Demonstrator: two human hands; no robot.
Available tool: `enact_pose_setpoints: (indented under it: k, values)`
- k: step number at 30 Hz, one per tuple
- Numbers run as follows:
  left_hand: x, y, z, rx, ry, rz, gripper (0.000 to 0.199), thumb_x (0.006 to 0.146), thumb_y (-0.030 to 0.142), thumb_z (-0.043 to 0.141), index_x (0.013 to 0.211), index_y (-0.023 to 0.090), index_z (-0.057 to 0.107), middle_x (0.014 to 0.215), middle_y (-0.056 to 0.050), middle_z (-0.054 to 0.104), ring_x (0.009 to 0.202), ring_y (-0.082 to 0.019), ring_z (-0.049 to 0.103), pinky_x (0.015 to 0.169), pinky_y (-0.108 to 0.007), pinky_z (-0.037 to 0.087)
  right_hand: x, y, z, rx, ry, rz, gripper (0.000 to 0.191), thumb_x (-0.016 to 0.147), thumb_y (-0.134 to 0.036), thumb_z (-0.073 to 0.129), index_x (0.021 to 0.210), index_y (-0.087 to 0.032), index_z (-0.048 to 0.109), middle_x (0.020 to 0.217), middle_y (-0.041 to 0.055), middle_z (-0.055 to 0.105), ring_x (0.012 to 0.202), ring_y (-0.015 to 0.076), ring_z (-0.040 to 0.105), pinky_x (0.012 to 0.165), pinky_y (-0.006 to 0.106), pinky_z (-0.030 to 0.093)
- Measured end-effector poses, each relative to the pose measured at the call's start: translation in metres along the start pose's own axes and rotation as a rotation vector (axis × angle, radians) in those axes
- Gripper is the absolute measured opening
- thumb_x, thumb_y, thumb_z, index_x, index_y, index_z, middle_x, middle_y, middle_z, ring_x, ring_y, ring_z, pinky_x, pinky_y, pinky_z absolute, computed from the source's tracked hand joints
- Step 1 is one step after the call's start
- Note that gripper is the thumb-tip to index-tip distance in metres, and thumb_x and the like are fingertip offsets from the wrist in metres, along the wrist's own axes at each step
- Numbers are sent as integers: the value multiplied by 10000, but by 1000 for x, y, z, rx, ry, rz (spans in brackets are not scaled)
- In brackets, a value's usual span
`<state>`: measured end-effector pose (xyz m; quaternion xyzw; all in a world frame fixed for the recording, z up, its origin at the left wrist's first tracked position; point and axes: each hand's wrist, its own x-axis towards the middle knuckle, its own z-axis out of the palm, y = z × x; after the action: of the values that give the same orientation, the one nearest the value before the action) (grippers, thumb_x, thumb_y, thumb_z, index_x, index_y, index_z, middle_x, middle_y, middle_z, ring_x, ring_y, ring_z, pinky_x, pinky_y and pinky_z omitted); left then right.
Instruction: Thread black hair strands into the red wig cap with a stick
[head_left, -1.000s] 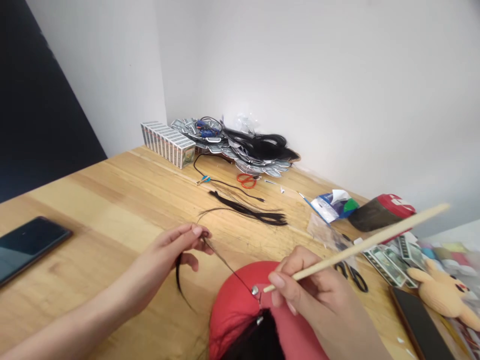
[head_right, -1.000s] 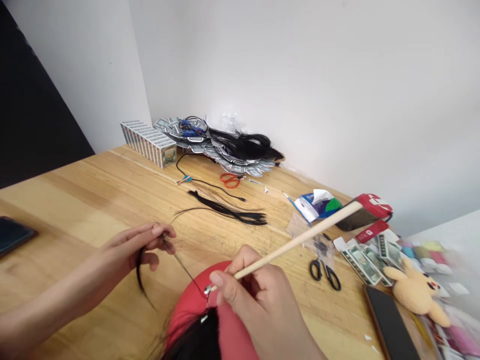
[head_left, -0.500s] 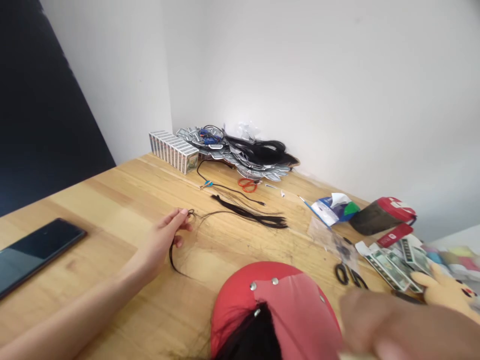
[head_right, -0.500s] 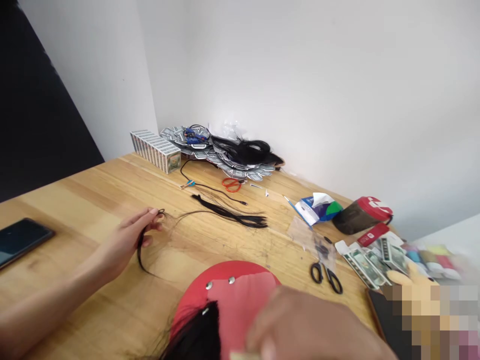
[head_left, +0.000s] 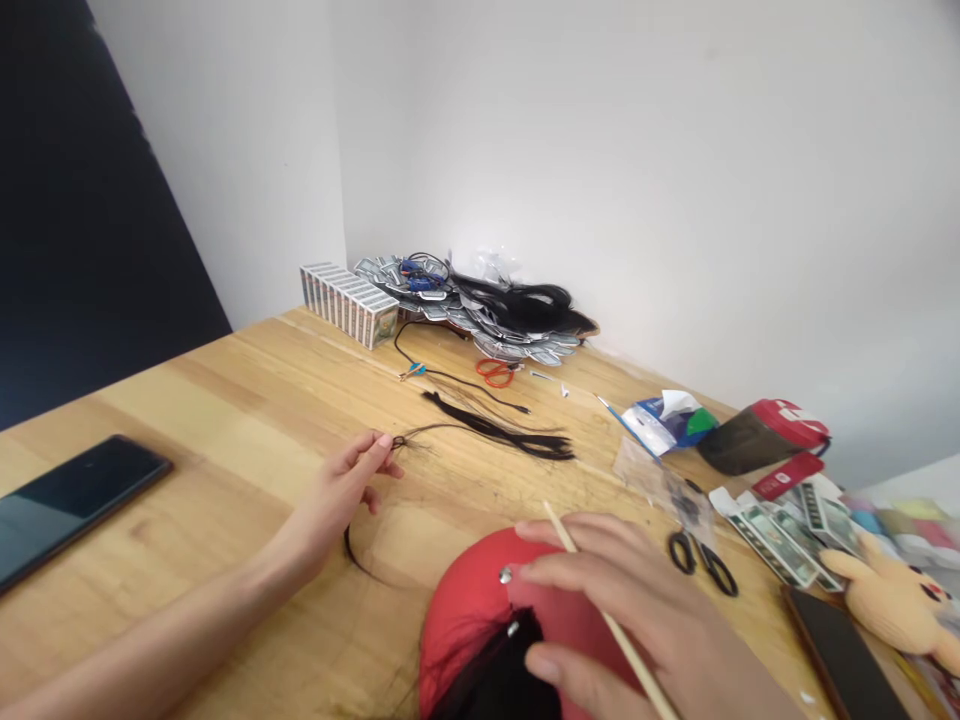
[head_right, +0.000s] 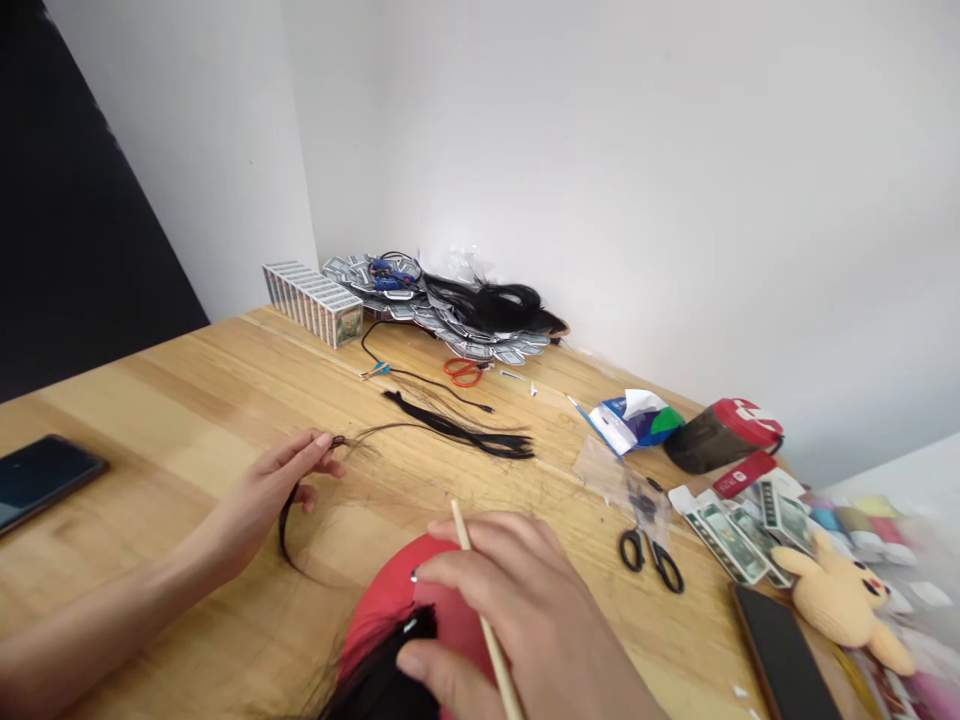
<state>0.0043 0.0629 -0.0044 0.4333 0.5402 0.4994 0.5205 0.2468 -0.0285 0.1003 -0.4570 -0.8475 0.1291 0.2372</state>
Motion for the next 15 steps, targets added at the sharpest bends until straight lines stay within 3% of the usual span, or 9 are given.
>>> enact_pose_setpoints:
  k: [5, 15]
  values:
    - [-3, 1, 3, 40, -4, 65, 453, 720, 592, 679, 810, 149, 655, 889, -64, 533, 816, -226, 608, 393, -176, 436, 1, -1, 24, -71, 22, 35, 153, 802, -194, 812, 908, -272, 733, 1061, 4, 773, 1028, 271, 691, 943, 412, 541]
    - [-5, -3, 7, 75, -36, 166, 478, 734, 642, 676, 745, 164, 693, 931, -80, 514, 770, -213, 587, 338, -179, 450, -11, -4, 39, -167, 51, -156, 207, 937, -104, 559, 798, -235, 638, 1115, 27, 761, 973, 244, 705, 881, 355, 564]
